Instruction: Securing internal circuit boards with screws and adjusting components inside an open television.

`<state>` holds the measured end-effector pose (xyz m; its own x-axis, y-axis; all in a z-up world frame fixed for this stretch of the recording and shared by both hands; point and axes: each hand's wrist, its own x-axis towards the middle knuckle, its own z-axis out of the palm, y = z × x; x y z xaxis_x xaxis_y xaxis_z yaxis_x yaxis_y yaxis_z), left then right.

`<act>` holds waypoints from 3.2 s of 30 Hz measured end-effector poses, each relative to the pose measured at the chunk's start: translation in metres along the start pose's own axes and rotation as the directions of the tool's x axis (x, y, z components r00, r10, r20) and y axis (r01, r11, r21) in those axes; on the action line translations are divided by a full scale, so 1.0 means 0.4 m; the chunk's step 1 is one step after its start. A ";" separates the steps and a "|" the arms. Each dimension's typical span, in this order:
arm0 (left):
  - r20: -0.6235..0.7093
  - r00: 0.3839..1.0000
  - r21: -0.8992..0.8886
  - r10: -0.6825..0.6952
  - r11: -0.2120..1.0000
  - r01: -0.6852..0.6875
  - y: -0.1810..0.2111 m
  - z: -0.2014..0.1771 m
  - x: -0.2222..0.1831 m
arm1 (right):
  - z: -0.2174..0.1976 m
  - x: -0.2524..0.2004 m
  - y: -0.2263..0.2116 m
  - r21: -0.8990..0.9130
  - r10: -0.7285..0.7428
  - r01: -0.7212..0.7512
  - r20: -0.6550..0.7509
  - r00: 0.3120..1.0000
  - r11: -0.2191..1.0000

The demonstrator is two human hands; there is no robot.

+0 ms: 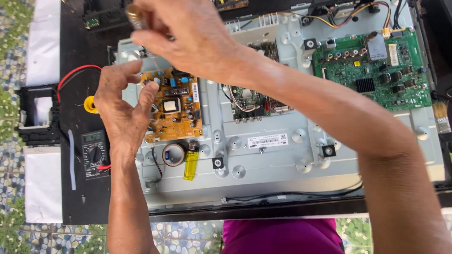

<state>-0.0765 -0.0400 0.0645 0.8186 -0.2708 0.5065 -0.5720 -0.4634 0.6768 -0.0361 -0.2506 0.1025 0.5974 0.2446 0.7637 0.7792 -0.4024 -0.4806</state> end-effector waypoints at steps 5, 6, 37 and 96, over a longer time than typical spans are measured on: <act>0.191 0.981 0.169 0.030 0.984 -0.063 0.107 -0.001 -0.069 | -0.171 -0.100 -0.107 0.178 0.082 -0.116 0.189 0.979 0.977; 0.197 0.980 0.164 0.031 0.984 -0.064 0.114 0.004 -0.090 | -0.196 -0.123 -0.118 0.175 0.088 -0.122 0.188 0.978 0.977; 0.332 0.912 0.311 0.241 0.885 -0.346 0.251 0.307 -0.273 | -0.374 -0.593 -0.246 0.005 0.459 -0.460 0.081 0.885 0.888; 0.383 0.801 -0.887 -0.461 0.058 0.458 0.164 0.258 -0.239 | -0.324 -0.486 -0.229 0.288 0.348 -0.340 0.026 0.937 0.895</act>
<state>-0.1869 -0.1318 0.0054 0.9385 -0.3269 -0.1111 0.2963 0.5979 0.7448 -0.2481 -0.3757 0.0540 0.8359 0.1119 0.5373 0.5487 -0.1892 -0.8143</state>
